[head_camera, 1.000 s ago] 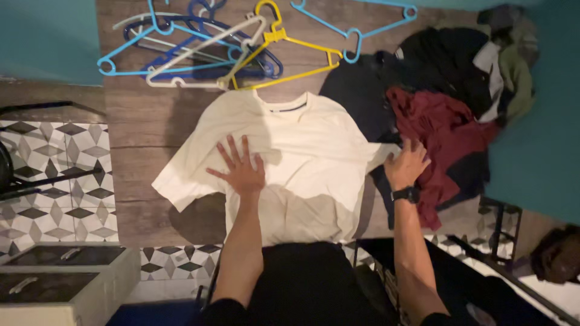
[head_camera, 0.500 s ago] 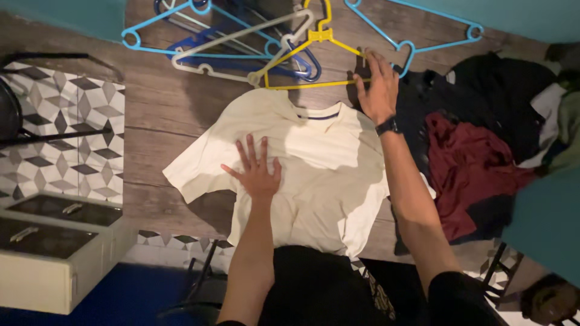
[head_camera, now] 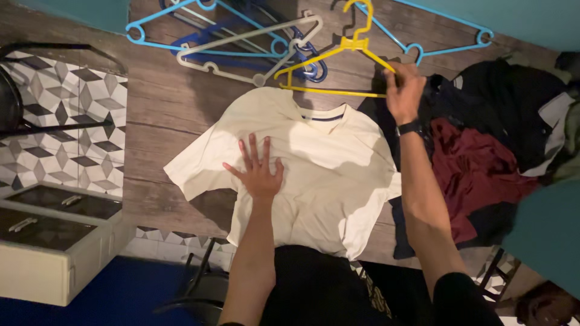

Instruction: The person smooths and folds a white t-shirt, places it on a yellow hanger, and hangs it on a clothing rack. They repeat the process with a black t-shirt using a blue hanger, and then with a maroon t-shirt using a white hanger. The shirts are hung on a metal clothing rack in a room with patterned flooring.

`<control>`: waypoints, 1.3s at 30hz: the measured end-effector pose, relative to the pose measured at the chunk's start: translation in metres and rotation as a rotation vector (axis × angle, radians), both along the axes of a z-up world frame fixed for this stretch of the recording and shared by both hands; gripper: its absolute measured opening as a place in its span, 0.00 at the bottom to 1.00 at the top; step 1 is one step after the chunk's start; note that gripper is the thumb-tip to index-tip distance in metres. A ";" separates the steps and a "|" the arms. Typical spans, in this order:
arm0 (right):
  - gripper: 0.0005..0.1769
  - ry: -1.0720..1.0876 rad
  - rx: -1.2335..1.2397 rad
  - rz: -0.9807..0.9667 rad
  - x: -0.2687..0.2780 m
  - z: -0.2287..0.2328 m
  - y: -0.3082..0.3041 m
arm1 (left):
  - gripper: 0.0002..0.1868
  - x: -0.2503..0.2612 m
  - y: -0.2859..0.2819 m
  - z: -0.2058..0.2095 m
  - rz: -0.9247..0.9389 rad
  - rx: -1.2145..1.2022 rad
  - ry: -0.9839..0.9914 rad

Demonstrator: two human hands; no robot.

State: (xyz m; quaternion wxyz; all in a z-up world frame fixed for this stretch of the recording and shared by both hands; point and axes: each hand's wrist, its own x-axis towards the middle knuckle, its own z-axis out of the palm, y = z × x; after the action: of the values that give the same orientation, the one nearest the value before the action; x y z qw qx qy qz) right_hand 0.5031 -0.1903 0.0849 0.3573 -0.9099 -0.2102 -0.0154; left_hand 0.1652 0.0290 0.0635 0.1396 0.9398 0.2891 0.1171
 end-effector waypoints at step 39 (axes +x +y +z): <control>0.12 0.706 0.314 -0.313 -0.362 -0.051 -0.098 | 0.38 -0.084 0.117 -0.057 -0.373 -0.120 -0.022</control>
State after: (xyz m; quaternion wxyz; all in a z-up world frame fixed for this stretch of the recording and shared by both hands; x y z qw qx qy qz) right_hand 0.1411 -0.2884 0.0343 0.5353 -0.8146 0.0710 0.2117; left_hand 0.0816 0.1460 0.0061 0.2179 0.9657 0.1147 0.0817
